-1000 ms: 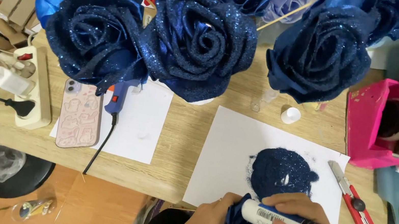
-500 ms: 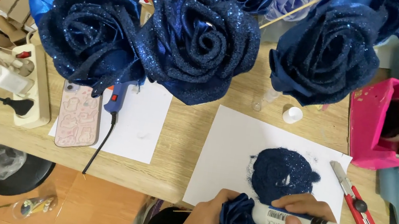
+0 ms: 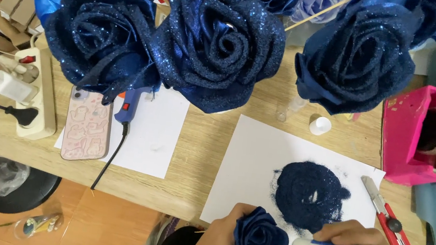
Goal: The person applies glue to the base of a dark blue fabric rose and then uses a wooden stick to press it into a pile of blue glitter on a white sheet. They continue to adjust the rose with the stick to ensure it is coated with glitter.
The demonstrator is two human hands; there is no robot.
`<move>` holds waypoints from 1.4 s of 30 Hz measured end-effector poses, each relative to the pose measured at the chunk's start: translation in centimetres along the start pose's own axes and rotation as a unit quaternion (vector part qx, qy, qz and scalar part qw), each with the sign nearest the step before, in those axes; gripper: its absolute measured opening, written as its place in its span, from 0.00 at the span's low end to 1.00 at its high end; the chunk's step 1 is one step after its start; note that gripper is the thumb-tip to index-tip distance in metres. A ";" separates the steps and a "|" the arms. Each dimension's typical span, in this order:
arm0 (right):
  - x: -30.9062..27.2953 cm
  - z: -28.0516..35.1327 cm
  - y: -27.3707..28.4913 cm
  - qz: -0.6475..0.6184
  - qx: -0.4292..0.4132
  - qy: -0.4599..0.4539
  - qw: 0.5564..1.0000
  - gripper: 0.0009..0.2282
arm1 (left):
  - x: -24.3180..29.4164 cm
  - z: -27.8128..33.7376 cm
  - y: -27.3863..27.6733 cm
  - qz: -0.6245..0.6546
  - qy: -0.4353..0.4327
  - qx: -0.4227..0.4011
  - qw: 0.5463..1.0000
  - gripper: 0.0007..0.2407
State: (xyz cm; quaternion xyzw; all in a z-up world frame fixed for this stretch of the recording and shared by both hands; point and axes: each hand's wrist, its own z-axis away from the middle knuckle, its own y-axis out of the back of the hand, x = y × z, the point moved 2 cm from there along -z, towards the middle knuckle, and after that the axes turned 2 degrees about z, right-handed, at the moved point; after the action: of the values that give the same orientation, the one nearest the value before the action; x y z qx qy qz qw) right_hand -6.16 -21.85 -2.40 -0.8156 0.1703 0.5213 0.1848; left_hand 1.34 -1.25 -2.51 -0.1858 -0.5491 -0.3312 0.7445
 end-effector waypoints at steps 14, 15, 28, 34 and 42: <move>0.1 0.9 -1.5 0.074 -0.018 -0.031 0.997 0.08 | 0.7 0.6 -0.3 0.078 0.002 -0.050 0.996 0.29; 0.3 0.8 -1.5 0.080 -0.013 -0.016 0.997 0.09 | 0.6 0.6 -0.4 0.080 0.002 -0.047 0.996 0.28; 0.7 0.5 -2.1 0.112 0.014 -0.012 0.994 0.10 | 0.7 1.1 0.7 0.045 0.016 -0.046 0.998 0.28; -1.7 0.6 -0.9 0.082 0.032 0.045 0.995 0.11 | -0.3 1.3 1.3 -0.005 -0.056 -0.001 0.998 0.29; -2.2 1.2 -4.3 0.119 -0.046 0.016 0.992 0.09 | -0.2 2.0 1.8 0.075 -0.065 -0.059 0.993 0.27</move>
State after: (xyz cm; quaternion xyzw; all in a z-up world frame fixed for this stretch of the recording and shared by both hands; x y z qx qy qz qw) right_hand -5.99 -17.35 -0.28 -0.8051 0.2450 0.5340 0.0815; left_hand 1.20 1.38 -1.87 -0.2916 -0.5601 -0.2932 0.7178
